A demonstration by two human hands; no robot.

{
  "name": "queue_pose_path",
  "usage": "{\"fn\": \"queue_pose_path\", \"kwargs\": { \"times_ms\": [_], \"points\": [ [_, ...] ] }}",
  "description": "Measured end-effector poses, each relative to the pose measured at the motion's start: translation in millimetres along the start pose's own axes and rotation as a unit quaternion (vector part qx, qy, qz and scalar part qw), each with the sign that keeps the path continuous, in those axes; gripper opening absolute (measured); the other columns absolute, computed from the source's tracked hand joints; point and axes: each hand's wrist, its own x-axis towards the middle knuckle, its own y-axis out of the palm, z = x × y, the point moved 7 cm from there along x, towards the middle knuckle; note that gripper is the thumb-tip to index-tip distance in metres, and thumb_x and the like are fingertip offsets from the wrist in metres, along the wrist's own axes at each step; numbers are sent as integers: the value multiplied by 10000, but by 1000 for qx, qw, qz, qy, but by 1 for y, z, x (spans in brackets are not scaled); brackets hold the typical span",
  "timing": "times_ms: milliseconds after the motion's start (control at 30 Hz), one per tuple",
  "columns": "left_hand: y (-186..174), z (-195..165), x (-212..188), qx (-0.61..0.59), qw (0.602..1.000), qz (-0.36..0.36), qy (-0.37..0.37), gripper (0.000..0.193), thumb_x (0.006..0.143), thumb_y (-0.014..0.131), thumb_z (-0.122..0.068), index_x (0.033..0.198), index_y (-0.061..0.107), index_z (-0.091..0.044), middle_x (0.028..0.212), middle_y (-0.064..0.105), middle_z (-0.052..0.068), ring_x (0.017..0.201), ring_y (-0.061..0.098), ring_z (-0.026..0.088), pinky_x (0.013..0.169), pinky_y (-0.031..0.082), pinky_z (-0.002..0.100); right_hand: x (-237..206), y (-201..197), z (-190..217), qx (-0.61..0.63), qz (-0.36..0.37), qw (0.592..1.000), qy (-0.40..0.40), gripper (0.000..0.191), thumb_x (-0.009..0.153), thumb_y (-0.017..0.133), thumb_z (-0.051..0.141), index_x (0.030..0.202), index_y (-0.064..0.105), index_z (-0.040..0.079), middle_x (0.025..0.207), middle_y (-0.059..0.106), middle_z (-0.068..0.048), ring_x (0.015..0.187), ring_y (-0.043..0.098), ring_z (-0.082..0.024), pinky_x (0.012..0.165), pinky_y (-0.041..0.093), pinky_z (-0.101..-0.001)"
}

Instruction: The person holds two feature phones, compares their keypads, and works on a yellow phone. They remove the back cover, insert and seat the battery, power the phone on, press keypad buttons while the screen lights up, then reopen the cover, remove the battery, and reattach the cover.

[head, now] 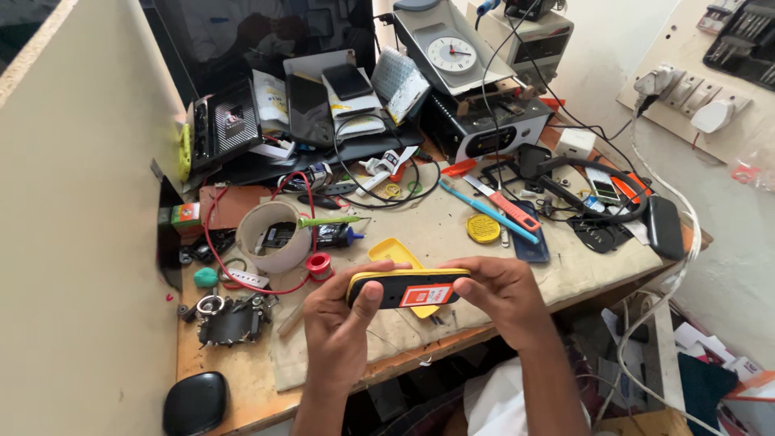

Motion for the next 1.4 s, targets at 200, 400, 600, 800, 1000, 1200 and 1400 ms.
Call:
{"fn": "queue_pose_path", "kwargs": {
  "times_ms": [200, 400, 600, 800, 1000, 1200, 1400],
  "points": [
    [-4, 9, -5, 3, 1000, -23, 2, 354, 992, 692, -189, 1177, 696, 113, 1090, 781, 222, 990, 754, 218, 943, 591, 350, -7, -4, -5, -60, 21, 998, -26, 312, 900, 775, 127, 1131, 778, -82, 943, 818, -110, 845, 724, -119, 774, 584, -249],
    [-14, 17, 7, 59, 990, -12, -124, 326, 939, 698, -182, 1147, 720, 67, 977, 775, 86, 875, 715, 114, 805, 597, 279, 2, -2, -1, -31, 1, 999, 31, 317, 925, 728, 130, 1140, 754, -100, 946, 793, -94, 857, 715, -111, 779, 585, -249],
    [-21, -4, 5, 247, 964, -18, -99, 230, 943, 735, -161, 1050, 792, 34, 893, 763, 44, 797, 639, 49, 683, 518, 213, 4, 23, 3, 19, 70, 993, 90, 314, 931, 699, 101, 1173, 718, -98, 978, 781, -101, 871, 715, -111, 791, 591, -256],
    [-23, -41, -24, 411, 910, 40, -19, 289, 846, 801, -186, 1093, 762, -41, 872, 803, 85, 757, 724, 90, 678, 565, 255, -10, 47, 6, -28, 91, 994, 54, 312, 858, 766, 4, 1161, 739, -64, 1007, 783, -106, 918, 733, -117, 794, 618, -276],
    [-23, -50, -37, 392, 915, 97, 19, 314, 831, 821, -174, 1114, 778, -45, 960, 824, 112, 818, 792, 151, 723, 599, 279, -15, 59, 39, -167, 139, 971, -95, 303, 807, 832, 40, 1103, 782, -2, 1027, 824, -100, 888, 784, -169, 786, 612, -279],
    [-40, -37, -37, 390, 915, 100, -37, 291, 825, 827, -173, 1081, 802, -37, 849, 828, 89, 694, 746, 108, 615, 578, 267, -16, 69, 56, -238, 194, 938, -163, 267, 852, 788, 87, 1110, 763, 26, 1017, 812, -106, 914, 802, -208, 804, 608, -301],
    [-59, -8, -23, 278, 954, 104, -47, 281, 875, 819, -142, 1091, 805, 37, 825, 807, 59, 727, 675, 73, 646, 569, 252, -6, 74, 42, -270, 165, 941, -122, 270, 822, 786, 96, 1077, 780, 7, 908, 819, -99, 766, 787, -182, 697, 591, -301]
  ]
}}
